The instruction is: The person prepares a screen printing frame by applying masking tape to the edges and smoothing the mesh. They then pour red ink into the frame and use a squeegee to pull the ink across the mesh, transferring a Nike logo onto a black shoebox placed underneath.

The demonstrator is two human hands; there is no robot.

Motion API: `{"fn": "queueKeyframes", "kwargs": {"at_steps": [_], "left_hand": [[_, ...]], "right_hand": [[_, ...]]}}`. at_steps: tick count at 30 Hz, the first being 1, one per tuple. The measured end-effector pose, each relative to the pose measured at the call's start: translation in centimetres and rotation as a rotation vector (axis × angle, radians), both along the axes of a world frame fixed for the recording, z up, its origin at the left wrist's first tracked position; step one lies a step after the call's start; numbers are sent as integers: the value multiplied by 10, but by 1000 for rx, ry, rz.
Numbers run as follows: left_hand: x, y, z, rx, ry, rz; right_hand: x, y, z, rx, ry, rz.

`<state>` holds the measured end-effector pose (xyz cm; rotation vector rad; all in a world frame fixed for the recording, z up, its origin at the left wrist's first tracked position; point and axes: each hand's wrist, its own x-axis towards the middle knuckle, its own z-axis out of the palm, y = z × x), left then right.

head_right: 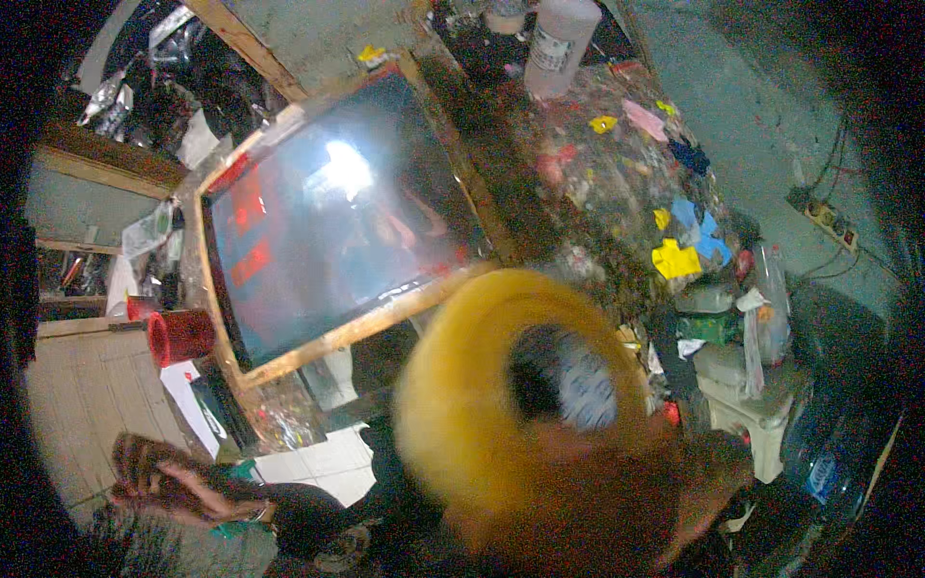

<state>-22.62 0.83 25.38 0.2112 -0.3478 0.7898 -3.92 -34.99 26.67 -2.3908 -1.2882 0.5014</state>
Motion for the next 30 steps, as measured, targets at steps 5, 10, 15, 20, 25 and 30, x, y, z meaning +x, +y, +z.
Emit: {"fn": "queueKeyframes", "kwargs": {"at_steps": [5, 10, 15, 20, 25, 30], "left_hand": [[48, -3, -18, -115, -12, -25], [94, -10, -37, -192, 15, -96], [105, 13, -57, -165, 89, -113], [136, -4, -57, -96, 289, -178], [168, -20, -52, -26, 324, -198], [153, 1, -55, 32, 382, -191]], "right_hand": [[44, -47, -52, 363, 57, -632], [165, -103, -106, 237, -278, -796], [263, -169, -161, -16, -546, -898], [284, -233, -219, -326, -652, -950], [293, -239, -275, -464, -589, -988], [280, -225, -257, -380, -378, -1018]]}}
